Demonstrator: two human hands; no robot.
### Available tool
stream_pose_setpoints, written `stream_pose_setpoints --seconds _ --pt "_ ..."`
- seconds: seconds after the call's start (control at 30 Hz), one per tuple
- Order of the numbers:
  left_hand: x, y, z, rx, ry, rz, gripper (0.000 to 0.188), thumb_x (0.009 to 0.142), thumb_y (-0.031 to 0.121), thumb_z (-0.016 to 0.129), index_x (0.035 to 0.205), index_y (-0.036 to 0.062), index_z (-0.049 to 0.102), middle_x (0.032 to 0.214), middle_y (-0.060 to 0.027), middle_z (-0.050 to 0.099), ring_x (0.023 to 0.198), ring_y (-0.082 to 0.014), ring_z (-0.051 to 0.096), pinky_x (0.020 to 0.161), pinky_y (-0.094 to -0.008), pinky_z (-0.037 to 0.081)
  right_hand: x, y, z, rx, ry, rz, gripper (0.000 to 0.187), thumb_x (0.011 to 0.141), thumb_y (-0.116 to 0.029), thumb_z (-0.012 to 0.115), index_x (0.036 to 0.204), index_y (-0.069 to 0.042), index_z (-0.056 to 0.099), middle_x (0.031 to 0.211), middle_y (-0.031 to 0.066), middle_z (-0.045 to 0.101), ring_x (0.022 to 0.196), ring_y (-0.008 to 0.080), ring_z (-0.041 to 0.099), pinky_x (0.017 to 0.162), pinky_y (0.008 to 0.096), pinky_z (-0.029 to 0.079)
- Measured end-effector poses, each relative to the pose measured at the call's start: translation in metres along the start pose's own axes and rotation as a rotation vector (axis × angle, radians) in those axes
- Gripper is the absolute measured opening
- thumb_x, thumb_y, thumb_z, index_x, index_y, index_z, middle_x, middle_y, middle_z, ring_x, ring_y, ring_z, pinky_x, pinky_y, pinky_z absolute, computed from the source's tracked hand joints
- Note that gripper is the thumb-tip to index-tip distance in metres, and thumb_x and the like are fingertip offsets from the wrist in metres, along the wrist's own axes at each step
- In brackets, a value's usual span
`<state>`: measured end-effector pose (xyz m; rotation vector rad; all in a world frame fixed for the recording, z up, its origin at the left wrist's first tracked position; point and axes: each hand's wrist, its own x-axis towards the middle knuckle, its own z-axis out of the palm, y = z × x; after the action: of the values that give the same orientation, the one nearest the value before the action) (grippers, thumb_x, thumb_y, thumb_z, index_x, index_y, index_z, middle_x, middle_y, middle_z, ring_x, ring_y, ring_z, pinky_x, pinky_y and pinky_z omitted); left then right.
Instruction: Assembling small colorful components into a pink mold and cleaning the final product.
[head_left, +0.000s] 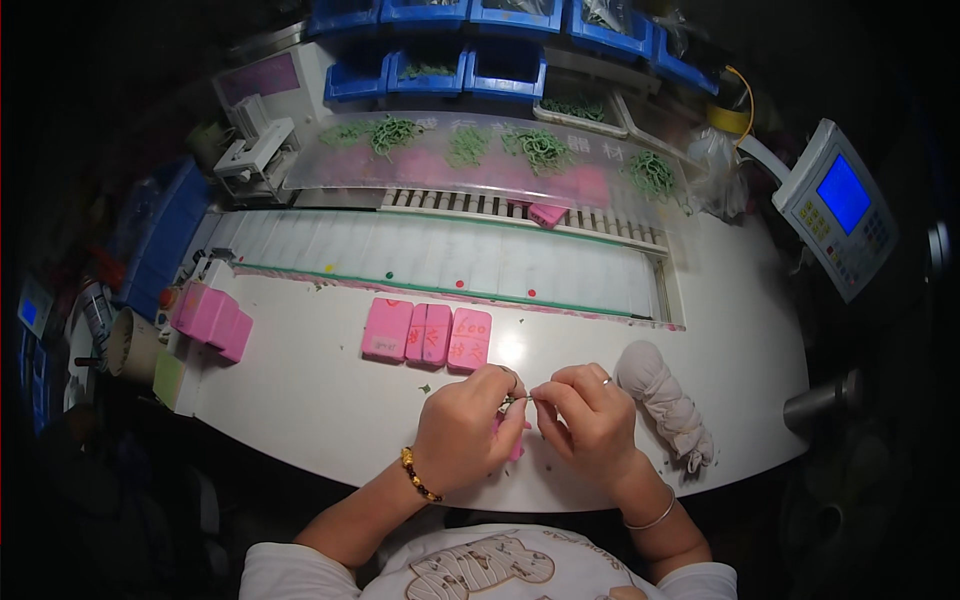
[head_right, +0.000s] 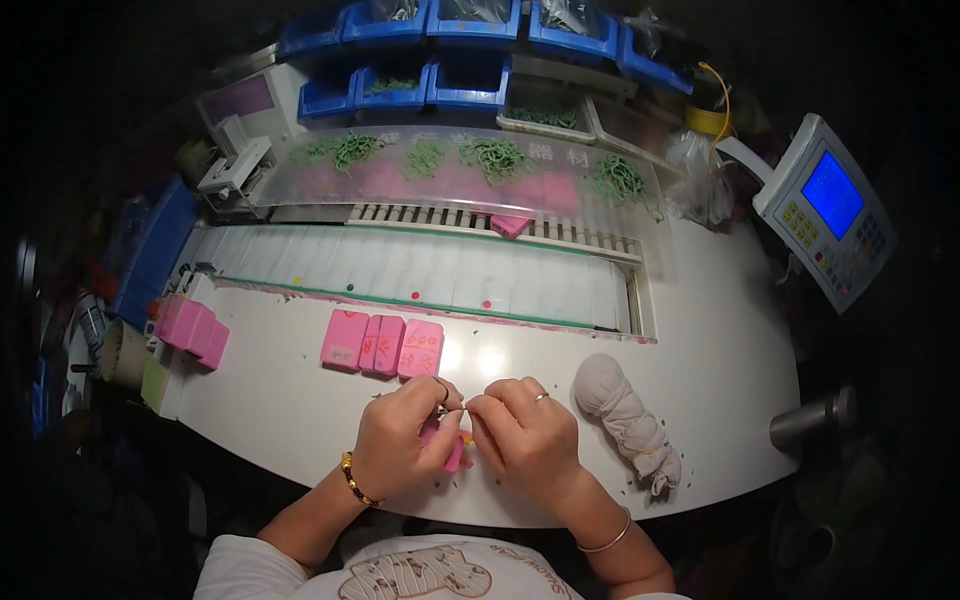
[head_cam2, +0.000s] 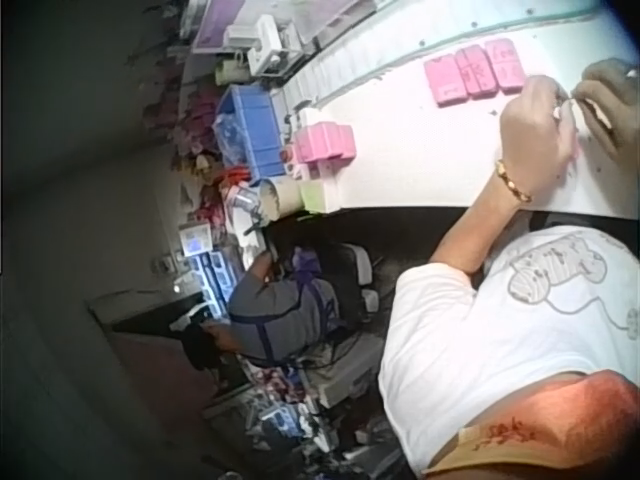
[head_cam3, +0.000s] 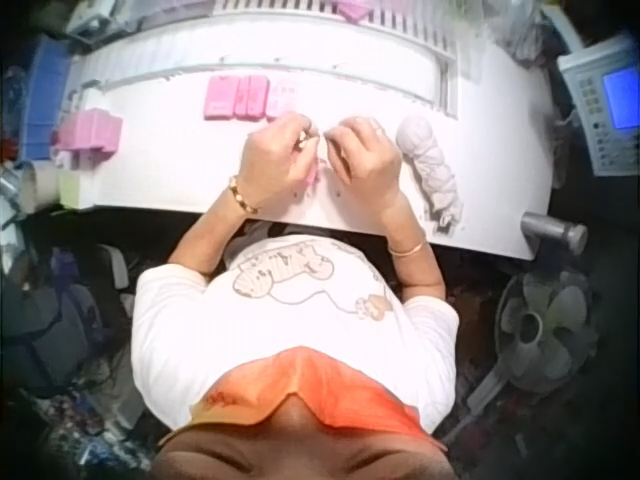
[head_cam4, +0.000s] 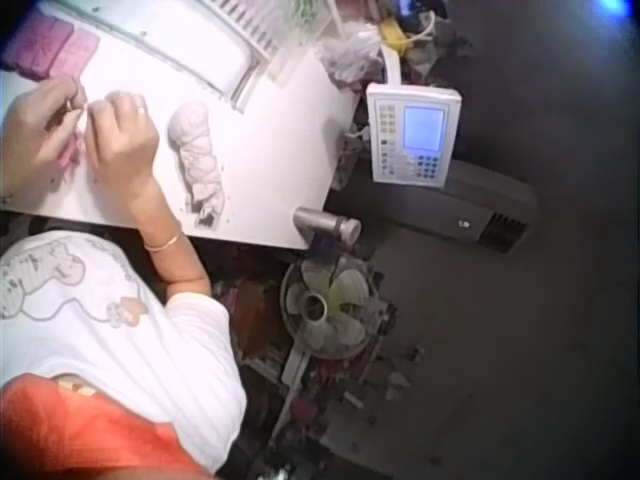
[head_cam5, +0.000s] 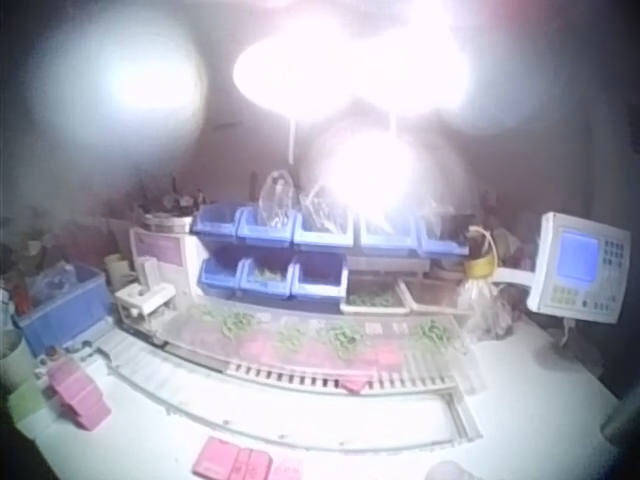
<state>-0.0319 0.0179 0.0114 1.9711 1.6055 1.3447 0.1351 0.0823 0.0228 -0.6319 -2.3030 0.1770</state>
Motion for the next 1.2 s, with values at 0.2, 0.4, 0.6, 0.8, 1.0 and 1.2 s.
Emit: stream_pose_setpoints --seconds 0.2,0.4,0.6,0.8,1.0,1.2 --pt "-0.001 -0.003 -0.001 0.045 0.014 0.026 0.01 0.077 0.003 0.067 0.083 0.0027 0.058 0.08 -0.0083 0.063 0.056 -0.0209 0.062 0.051 -0.0295 0.048 0.001 0.002 0.015 0.072 0.057 0.034 0.013 0.07 -0.005 0.07 0.076 -0.008 0.059 0.077 0.0049 0.056 0.06 0.0186 0.054 0.05 0.0284 0.043" --pt "0.007 -0.003 -0.001 0.09 0.091 0.086 0.016 0.077 0.005 0.068 0.088 0.0051 0.056 0.078 -0.0072 0.062 0.059 -0.0222 0.06 0.054 -0.033 0.047 0.003 0.004 0.028 0.783 0.06 0.66 0.007 0.081 -0.004 0.062 0.077 -0.006 0.056 0.07 -0.0002 0.05 0.056 0.0065 0.044 0.048 0.0223 0.036" --pt "0.004 -0.004 -0.025 0.077 0.092 0.036 0.01 0.079 0.004 0.066 0.085 0.0034 0.058 0.077 -0.0085 0.061 0.059 -0.0222 0.061 0.055 -0.0319 0.048 0.015 0.017 0.024 1.357 0.115 1.057 0.008 0.088 -0.006 0.059 0.08 -0.005 0.058 0.069 -0.0033 0.052 0.057 0.0055 0.044 0.05 0.0194 0.035" --pt "0.02 -0.03 -0.124 0.22 0.388 -0.066 0.005 0.082 0.001 0.064 0.083 0.0007 0.059 0.076 -0.0077 0.062 0.063 -0.0135 0.058 0.058 -0.0262 0.046 0.001 0.02 0.013 0.708 -0.085 0.727 0.005 0.083 -0.003 0.064 0.079 -0.002 0.063 0.071 0.0012 0.057 0.06 0.0074 0.05 0.051 0.0217 0.037" --pt "-0.016 -0.062 -0.291 0.5 0.711 -0.201 0.009 0.088 0.007 0.063 0.084 -0.0008 0.06 0.069 -0.0043 0.06 0.06 -0.0067 0.056 0.053 -0.0232 0.043 -0.008 0.021 -0.001 0.39 -0.112 0.517 0.005 0.08 -0.001 0.066 0.075 0.0 0.064 0.072 0.0052 0.057 0.06 0.0101 0.051 0.053 0.0243 0.037" --pt "-0.094 -0.096 -0.446 0.738 0.649 -0.806 0.025 0.085 0.022 0.066 0.076 -0.0012 0.066 0.062 -0.0066 0.061 0.06 -0.0146 0.063 0.052 -0.0284 0.048 -0.002 0.016 -0.006 0.364 -0.079 0.535 0.009 0.077 0.003 0.067 0.074 0.0 0.059 0.072 0.0025 0.054 0.062 0.0085 0.05 0.053 0.0233 0.035"
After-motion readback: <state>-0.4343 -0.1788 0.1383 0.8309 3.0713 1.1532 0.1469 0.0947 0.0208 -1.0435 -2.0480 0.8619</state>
